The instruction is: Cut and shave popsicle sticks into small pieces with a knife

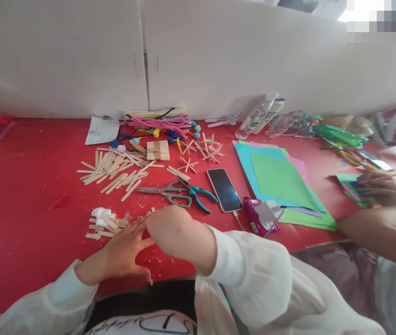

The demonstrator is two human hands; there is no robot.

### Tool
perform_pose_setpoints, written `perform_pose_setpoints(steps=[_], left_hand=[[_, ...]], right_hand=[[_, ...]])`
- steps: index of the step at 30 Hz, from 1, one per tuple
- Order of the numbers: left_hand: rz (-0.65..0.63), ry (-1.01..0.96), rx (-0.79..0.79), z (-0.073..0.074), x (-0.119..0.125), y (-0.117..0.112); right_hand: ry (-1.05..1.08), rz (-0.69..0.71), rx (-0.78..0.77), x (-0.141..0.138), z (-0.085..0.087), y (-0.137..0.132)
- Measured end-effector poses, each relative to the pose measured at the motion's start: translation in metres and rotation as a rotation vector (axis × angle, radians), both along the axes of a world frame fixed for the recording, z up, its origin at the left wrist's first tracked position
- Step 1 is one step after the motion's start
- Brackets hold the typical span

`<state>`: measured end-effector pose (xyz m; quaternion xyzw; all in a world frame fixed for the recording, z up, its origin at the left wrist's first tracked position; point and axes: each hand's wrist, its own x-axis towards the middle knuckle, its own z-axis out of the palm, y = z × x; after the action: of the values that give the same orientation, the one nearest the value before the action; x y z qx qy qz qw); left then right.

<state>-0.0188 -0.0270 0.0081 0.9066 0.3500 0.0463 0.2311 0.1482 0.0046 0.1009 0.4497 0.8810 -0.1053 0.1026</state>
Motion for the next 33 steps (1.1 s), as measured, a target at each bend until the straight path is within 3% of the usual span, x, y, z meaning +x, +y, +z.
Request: perform_pose_setpoints(steps=[4,8,10,14,18,20,22,25,28,33], left_hand=[[0.006,0.021,-0.006,0.008,0.000,0.000],[0.012,0.074,-0.008,0.012,0.001,-0.001],[0.010,0.095,-0.002,0.014,0.003,-0.002],[0.020,0.152,-0.012,0.018,0.007,-0.003],[0.057,0.170,-0.033,0.021,0.007,-0.004],[0.062,0.153,-0.035,0.020,0.006,-0.004],[0.057,0.134,-0.025,0.018,0.006,-0.004],[0.043,0.118,0.005,0.016,0.006,-0.005],[0.038,0.135,0.028,0.014,0.006,-0.005],[0.021,0.131,0.070,0.011,0.005,-0.005]], right_hand=[[0.014,0.006,-0.112,0.022,0.004,0.005],[0.078,-0.079,-0.172,0.045,-0.003,-0.002],[0.204,-0.170,-0.262,0.054,-0.009,-0.007],[0.564,-0.480,-0.652,0.069,-0.029,-0.012],[0.710,-0.573,-0.740,0.078,-0.050,-0.016],[0.709,-0.545,-0.674,0.077,-0.054,-0.022],[0.640,-0.463,-0.479,0.071,-0.051,-0.031],[0.277,-0.321,-0.148,0.055,-0.035,-0.043],[-0.044,-0.191,-0.117,0.039,-0.015,-0.047],[-0.193,-0.081,-0.119,0.025,0.002,-0.040]])
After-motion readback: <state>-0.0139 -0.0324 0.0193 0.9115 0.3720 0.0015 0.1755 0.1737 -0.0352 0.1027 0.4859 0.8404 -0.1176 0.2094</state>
